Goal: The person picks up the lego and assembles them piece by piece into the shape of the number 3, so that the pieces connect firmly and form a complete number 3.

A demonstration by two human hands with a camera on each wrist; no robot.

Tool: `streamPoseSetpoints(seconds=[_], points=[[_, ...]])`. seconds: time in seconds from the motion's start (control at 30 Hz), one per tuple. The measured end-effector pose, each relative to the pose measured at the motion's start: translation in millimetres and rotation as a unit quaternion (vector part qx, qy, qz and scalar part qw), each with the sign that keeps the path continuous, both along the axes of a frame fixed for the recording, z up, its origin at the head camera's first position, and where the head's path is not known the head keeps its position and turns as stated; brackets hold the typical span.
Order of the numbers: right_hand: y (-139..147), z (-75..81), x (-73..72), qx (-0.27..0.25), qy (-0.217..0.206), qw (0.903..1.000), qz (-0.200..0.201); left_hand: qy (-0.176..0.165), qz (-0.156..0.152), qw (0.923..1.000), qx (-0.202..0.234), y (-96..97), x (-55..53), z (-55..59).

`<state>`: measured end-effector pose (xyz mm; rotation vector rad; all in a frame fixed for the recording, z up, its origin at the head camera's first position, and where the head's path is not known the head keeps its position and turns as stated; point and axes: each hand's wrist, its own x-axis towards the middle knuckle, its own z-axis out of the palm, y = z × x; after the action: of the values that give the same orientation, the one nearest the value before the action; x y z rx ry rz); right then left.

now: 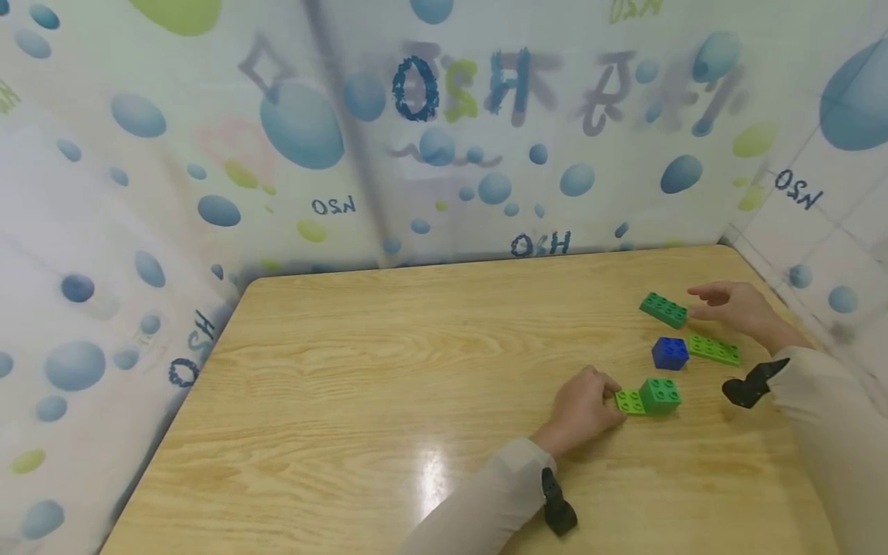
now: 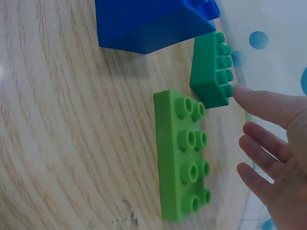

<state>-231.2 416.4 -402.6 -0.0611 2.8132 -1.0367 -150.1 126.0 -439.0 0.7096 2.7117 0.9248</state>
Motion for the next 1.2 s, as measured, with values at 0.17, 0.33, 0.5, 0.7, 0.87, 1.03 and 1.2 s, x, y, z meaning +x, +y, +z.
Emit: streamPoseSetpoints(seconds=[0.17,0.33,0.5,0.7,0.87,1.03,1.2], points=[[-1,-3.4,-0.4,-0.004,-0.016,0.9998,0.007,0.006,-0.001,1.0,-0.004,0.3,0.9,0.3],[0,-5.4,-0.6,-0.002,-0.021,0.9996,0.018,0.006,-0.003,1.0,-0.007,0.5,1.4,1.7],[-1,-2.9,-1.0,0.006,-0.013,0.9994,0.03,0.001,0.002,0.9999,-0.012,0.3,2.3,3.8],[-4,-3.8,-3.1,0.009,-0.021,0.9985,0.049,0.001,0.001,0.9998,-0.018,-0.4,2.4,5.3],[-8,-6.5,-5.5,0.017,-0.031,0.9981,0.049,0.008,-0.002,0.9998,-0.018,-0.3,1.9,3.9],[-12,-7.0,-5.9,0.021,-0.033,0.9982,0.047,0.01,-0.004,0.9998,-0.016,-1.0,1.7,3.1],[-13,-7.4,-4.5,0.021,-0.035,0.9983,0.042,0.009,-0.002,0.9998,-0.016,-1.2,1.9,2.8]])
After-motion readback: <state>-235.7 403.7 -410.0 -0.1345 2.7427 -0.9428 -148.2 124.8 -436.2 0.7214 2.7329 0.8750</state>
